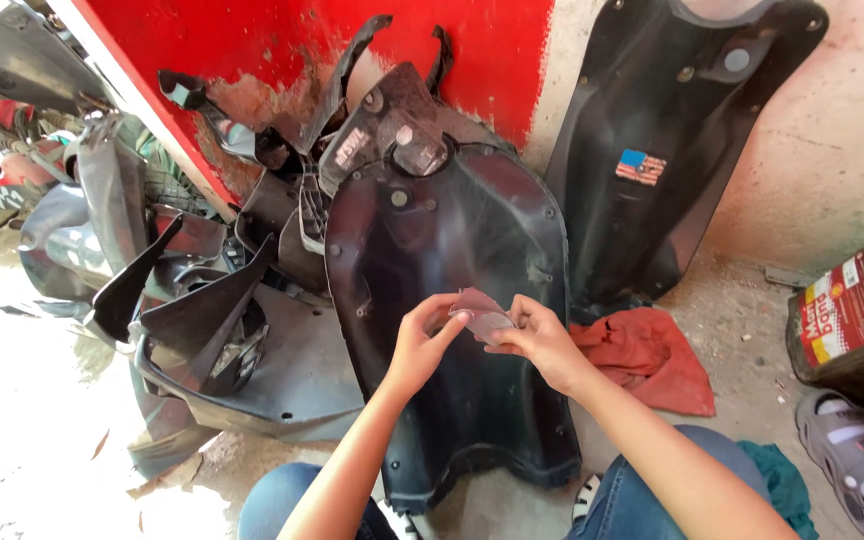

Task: The person sands a black motorcycle fairing with a sanding block. They hold the fairing with one hand and rub the sanding block over the surface with the other, working on different sections of the plastic part.

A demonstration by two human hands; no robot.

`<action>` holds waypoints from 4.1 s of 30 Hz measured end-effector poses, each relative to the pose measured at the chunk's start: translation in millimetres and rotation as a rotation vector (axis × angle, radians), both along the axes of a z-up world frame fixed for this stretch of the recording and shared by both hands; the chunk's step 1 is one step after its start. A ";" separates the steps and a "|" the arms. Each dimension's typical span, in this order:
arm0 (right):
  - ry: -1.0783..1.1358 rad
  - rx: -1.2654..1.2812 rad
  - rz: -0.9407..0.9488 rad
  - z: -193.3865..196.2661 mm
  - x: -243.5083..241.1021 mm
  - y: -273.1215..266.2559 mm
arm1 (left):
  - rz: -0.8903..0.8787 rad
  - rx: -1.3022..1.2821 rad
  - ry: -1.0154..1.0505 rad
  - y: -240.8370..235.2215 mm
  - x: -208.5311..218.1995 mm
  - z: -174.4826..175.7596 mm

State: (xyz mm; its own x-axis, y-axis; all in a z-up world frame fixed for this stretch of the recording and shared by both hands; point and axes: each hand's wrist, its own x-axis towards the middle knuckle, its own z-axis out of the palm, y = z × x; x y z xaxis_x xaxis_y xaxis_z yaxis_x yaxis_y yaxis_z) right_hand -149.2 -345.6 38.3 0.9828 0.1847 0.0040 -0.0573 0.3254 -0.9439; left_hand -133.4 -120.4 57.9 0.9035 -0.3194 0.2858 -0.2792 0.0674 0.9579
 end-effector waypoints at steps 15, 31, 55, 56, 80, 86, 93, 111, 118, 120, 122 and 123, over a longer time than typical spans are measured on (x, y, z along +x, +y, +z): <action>-0.117 -0.366 0.258 17.8 -46.9 8.9 | 0.041 0.215 -0.153 -17.7 -43.7 16.3; -0.131 -0.255 -0.074 1.3 -52.6 -5.8 | 0.064 0.244 -0.296 -24.3 -35.4 35.1; -0.027 0.025 -0.227 -1.4 76.3 -105.2 | 0.506 -0.348 0.060 103.8 67.5 -27.8; -0.014 0.023 -0.228 5.3 66.2 -109.3 | 0.507 -0.345 0.074 101.4 57.3 -18.4; 0.072 -0.743 0.282 21.0 -45.2 -193.7 | 0.572 -0.441 0.418 125.6 -51.9 -71.7; 0.110 -0.754 0.311 6.3 -74.3 -197.0 | 0.482 -0.050 -0.052 127.1 -43.4 20.9; 0.171 -0.782 0.212 -6.8 -87.1 -212.9 | 0.403 0.108 -0.249 98.6 6.3 105.7; -1.129 -1.507 -0.930 114.6 -51.4 -52.5 | 0.835 0.753 -0.455 45.9 -16.6 144.1; -1.031 -1.541 -0.898 87.9 -48.7 -31.0 | 0.978 0.984 -0.407 30.8 -23.9 159.2; -1.044 -1.544 -0.882 87.7 -44.9 -27.6 | 0.975 0.944 -0.409 35.4 -20.0 147.8; -1.063 -1.541 -0.874 95.1 -39.3 -25.6 | 0.978 0.902 -0.418 38.8 -16.9 144.0; -1.048 -1.539 -0.887 100.9 -37.0 -25.4 | 0.974 0.859 -0.435 39.8 -16.8 143.8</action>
